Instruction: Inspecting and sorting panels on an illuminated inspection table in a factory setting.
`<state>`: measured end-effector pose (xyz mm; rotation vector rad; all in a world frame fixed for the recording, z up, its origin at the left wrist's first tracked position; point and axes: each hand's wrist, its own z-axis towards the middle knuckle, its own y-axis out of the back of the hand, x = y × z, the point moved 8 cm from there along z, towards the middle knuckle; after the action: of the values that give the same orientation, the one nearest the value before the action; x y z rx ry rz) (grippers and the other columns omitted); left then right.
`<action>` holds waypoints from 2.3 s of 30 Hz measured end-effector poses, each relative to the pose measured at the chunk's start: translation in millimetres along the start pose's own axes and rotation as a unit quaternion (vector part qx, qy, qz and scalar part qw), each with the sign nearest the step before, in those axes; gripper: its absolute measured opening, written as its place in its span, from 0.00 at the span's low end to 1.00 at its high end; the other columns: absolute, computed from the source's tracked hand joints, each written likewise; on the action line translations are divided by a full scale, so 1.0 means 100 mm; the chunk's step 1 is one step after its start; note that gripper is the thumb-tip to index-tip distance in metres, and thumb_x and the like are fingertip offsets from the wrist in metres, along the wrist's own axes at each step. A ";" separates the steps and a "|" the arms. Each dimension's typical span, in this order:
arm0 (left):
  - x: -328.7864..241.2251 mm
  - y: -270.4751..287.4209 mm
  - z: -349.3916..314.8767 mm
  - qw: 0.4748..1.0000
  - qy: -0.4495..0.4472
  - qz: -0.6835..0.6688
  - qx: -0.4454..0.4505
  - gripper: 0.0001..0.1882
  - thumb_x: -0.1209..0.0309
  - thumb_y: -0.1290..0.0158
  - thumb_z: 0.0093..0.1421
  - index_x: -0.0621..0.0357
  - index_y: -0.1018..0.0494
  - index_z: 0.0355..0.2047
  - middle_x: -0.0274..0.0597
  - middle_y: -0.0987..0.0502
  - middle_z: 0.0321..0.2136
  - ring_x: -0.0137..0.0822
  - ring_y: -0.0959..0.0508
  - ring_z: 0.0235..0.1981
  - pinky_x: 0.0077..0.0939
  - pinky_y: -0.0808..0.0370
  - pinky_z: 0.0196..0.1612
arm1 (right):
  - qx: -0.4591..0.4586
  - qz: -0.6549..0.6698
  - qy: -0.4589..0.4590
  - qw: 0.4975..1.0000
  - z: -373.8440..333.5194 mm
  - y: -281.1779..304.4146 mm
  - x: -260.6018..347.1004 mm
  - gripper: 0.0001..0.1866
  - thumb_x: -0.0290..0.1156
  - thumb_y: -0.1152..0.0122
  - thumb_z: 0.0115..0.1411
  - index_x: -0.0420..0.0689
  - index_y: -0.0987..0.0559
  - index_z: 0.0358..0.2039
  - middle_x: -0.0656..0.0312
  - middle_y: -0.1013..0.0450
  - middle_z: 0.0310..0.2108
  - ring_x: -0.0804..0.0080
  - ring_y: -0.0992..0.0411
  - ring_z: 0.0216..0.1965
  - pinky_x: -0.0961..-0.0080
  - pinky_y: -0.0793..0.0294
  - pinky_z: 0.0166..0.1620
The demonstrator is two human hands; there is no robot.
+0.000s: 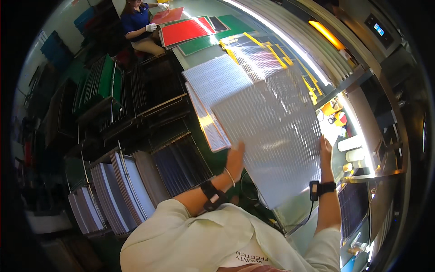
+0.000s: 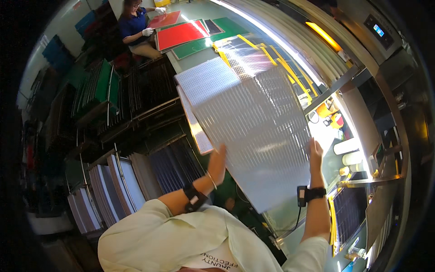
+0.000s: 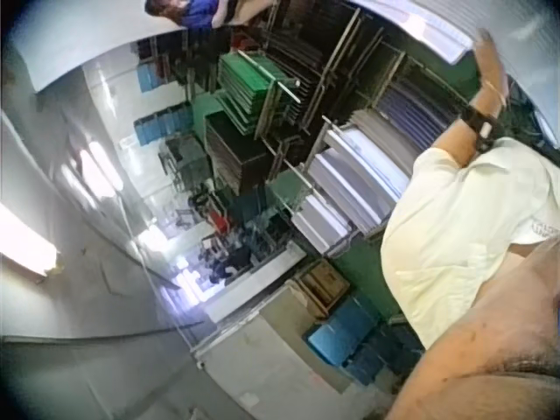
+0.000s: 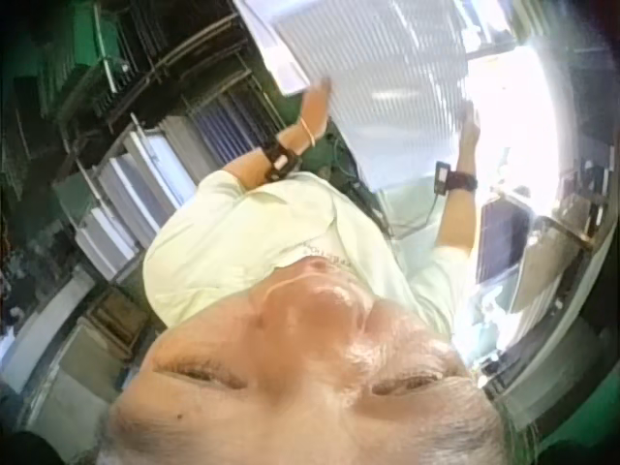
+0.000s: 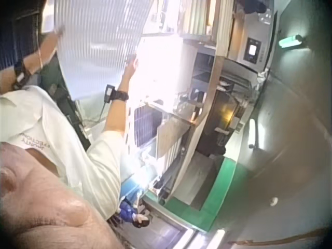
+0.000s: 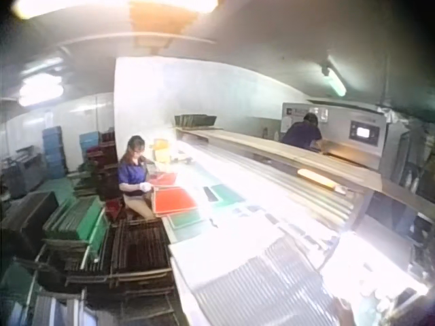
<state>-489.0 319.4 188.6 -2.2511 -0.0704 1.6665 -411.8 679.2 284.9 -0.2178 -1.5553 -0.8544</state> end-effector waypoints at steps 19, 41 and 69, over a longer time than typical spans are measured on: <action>-0.33 1.11 0.82 0.758 -0.347 0.535 -0.139 0.17 0.70 0.53 0.56 0.63 0.32 0.45 0.54 0.31 0.44 0.53 0.33 0.46 0.40 0.36 0.49 | 0.251 -0.182 0.298 0.903 -0.80 -2.39 0.20 0.21 0.33 0.33 0.42 0.43 0.28 0.37 0.53 0.33 0.44 0.52 0.38 0.50 0.61 0.39 0.54; -0.20 1.20 1.80 0.769 -0.271 0.579 -0.024 0.24 0.60 0.55 0.59 0.51 0.38 0.55 0.46 0.37 0.55 0.51 0.41 0.57 0.58 0.52 0.57 | 0.321 -0.325 0.360 0.813 -0.57 -3.43 0.04 0.10 0.28 0.44 0.48 0.36 0.30 0.29 0.45 0.29 0.37 0.52 0.29 0.41 0.64 0.29 0.44; -0.03 0.45 2.43 0.605 -0.181 0.774 -0.036 0.40 0.37 0.63 0.53 0.42 0.50 0.61 0.52 0.62 0.63 0.57 0.65 0.63 0.59 0.64 0.59 | -0.060 -0.305 0.495 0.812 -0.24 -1.42 2.94 0.01 0.23 0.46 0.48 0.43 0.26 0.24 0.60 0.25 0.28 0.60 0.26 0.27 0.62 0.29 0.36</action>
<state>-724.5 333.9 115.5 -1.6963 2.3263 2.6767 -535.4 464.8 498.9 0.6109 -0.5457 -1.2815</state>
